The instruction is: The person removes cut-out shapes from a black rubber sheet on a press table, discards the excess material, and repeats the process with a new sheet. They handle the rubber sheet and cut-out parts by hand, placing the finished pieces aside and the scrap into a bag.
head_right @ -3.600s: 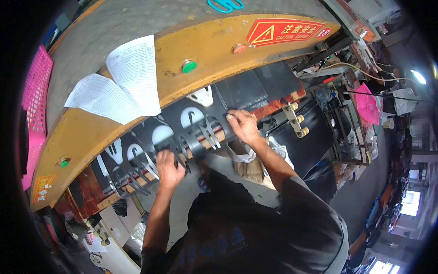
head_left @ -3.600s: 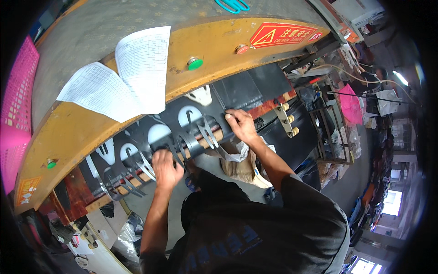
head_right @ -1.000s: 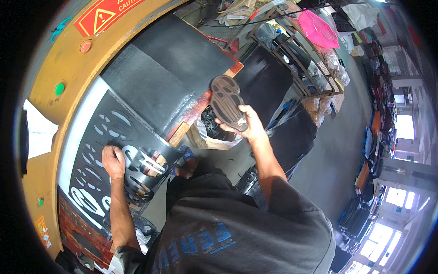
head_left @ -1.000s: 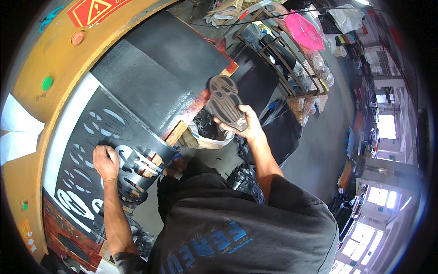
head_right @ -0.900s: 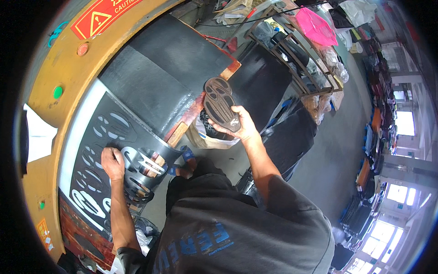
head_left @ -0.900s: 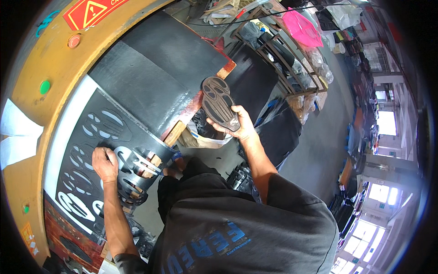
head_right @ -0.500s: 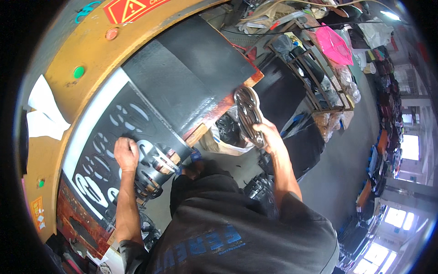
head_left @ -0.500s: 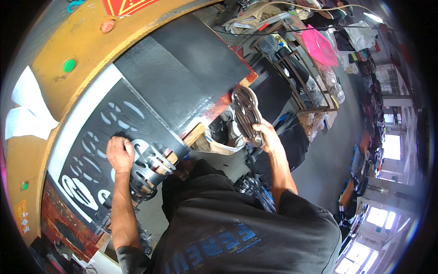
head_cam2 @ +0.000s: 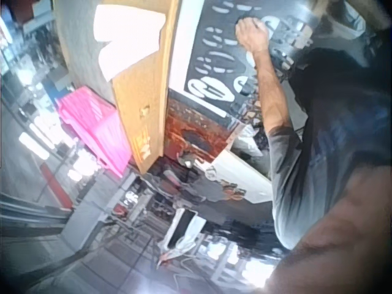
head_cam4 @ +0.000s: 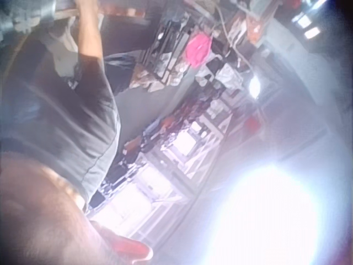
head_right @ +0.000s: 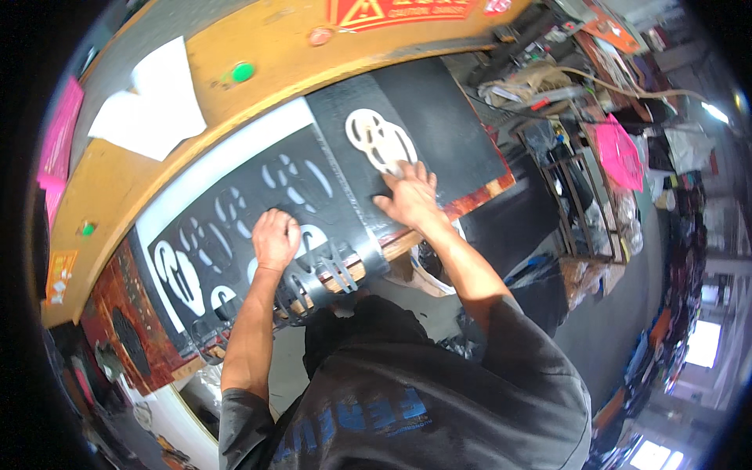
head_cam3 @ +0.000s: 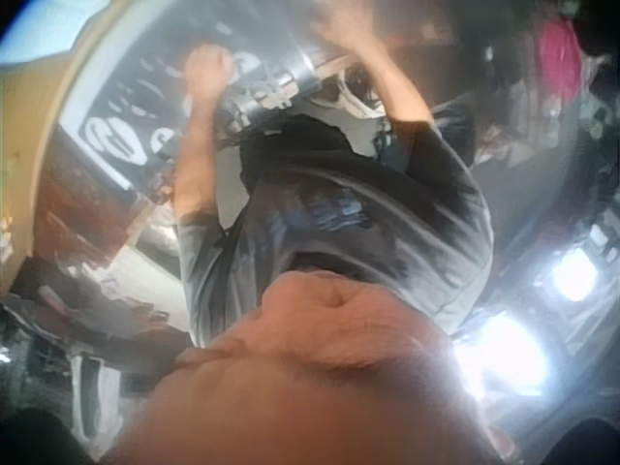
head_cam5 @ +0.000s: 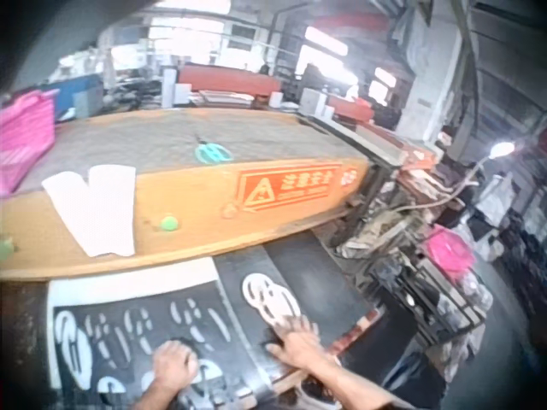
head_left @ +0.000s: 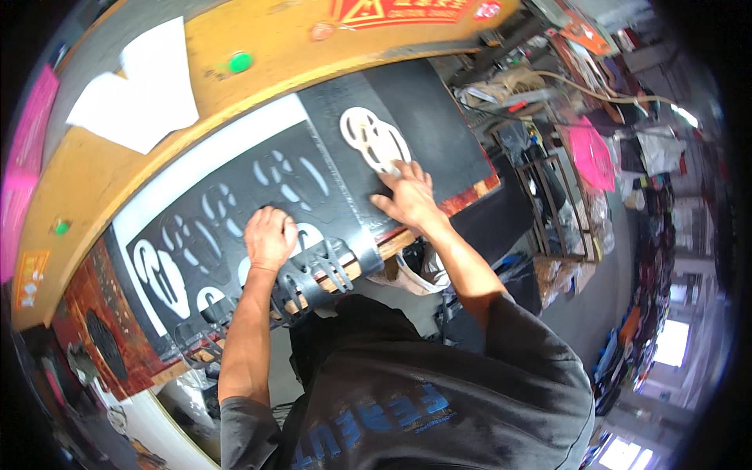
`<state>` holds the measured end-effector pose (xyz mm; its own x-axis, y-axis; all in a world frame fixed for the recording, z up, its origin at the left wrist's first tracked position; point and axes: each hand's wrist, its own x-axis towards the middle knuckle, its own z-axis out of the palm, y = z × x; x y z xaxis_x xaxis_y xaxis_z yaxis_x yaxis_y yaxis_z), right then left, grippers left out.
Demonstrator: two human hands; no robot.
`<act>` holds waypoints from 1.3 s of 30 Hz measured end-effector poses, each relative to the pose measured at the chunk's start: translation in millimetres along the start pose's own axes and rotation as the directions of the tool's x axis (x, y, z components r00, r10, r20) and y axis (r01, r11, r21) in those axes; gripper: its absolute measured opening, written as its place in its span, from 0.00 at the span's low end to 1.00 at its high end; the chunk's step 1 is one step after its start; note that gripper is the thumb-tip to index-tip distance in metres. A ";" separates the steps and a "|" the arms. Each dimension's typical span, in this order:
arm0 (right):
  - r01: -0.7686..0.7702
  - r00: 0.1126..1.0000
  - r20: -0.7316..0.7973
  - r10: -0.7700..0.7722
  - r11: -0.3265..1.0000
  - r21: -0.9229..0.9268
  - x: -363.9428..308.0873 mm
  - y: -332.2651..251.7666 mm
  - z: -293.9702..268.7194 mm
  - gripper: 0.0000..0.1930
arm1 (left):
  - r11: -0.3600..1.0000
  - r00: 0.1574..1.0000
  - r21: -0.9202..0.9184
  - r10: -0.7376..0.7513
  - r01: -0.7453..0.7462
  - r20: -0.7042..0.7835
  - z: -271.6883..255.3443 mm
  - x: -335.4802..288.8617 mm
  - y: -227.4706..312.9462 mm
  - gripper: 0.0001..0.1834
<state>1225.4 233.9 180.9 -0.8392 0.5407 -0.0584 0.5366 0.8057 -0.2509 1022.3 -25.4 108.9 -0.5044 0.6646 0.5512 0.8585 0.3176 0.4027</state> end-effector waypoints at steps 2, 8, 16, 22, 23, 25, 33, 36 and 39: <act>0.014 0.998 -0.066 -0.009 0.997 0.078 -11.9 -12.4 0.7 0.33 | 1.000 1.000 -0.027 -0.006 0.006 -0.012 1.3 1.0 -1.3 0.06; -0.129 0.983 0.157 0.091 0.959 0.251 -35.2 -72.8 20.8 0.32 | 0.966 0.998 -0.251 -0.052 0.059 0.033 -27.7 -1.9 6.4 0.05; 0.362 0.932 -0.102 -0.348 0.871 0.331 -22.0 -172.0 34.5 0.21 | 0.798 0.804 -0.320 -0.575 0.510 -0.152 -140.3 -130.2 5.3 0.05; 0.774 0.609 0.061 -0.790 0.610 0.171 12.6 -289.9 78.4 0.34 | -0.031 0.348 -0.589 -0.781 0.808 0.518 -151.2 -168.1 -24.2 0.12; 0.756 0.621 0.205 -0.757 0.647 0.101 6.1 -296.2 82.9 0.34 | -0.178 0.352 -0.633 -0.704 0.753 0.617 -149.7 -167.7 -25.6 0.13; 0.730 0.639 0.312 -0.703 0.682 0.044 -3.9 -297.4 86.9 0.37 | -0.285 0.349 -0.698 -0.706 0.657 0.616 -148.1 -165.4 -26.3 0.13; 0.734 0.594 0.297 -0.748 0.655 0.182 8.9 -294.6 65.9 0.44 | -0.457 0.437 -0.769 -0.639 0.447 0.633 -156.0 -142.8 -31.7 0.16; 0.742 0.581 0.268 -0.768 0.636 0.211 28.1 -304.7 55.7 0.33 | -0.507 0.434 -0.700 -0.552 0.503 0.712 -165.2 -126.4 -41.5 0.16; 0.776 0.543 0.169 -0.822 0.569 0.272 39.7 -304.2 62.9 0.16 | -0.205 0.393 -0.687 -0.692 0.697 0.605 -176.8 -117.3 -30.2 0.17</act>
<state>1023.3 -4.9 194.1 -0.9121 -0.4099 0.0112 -0.3704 0.8120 -0.4512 1039.1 -232.5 161.3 -0.7366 0.4510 -0.5040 -0.5911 -0.0670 0.8038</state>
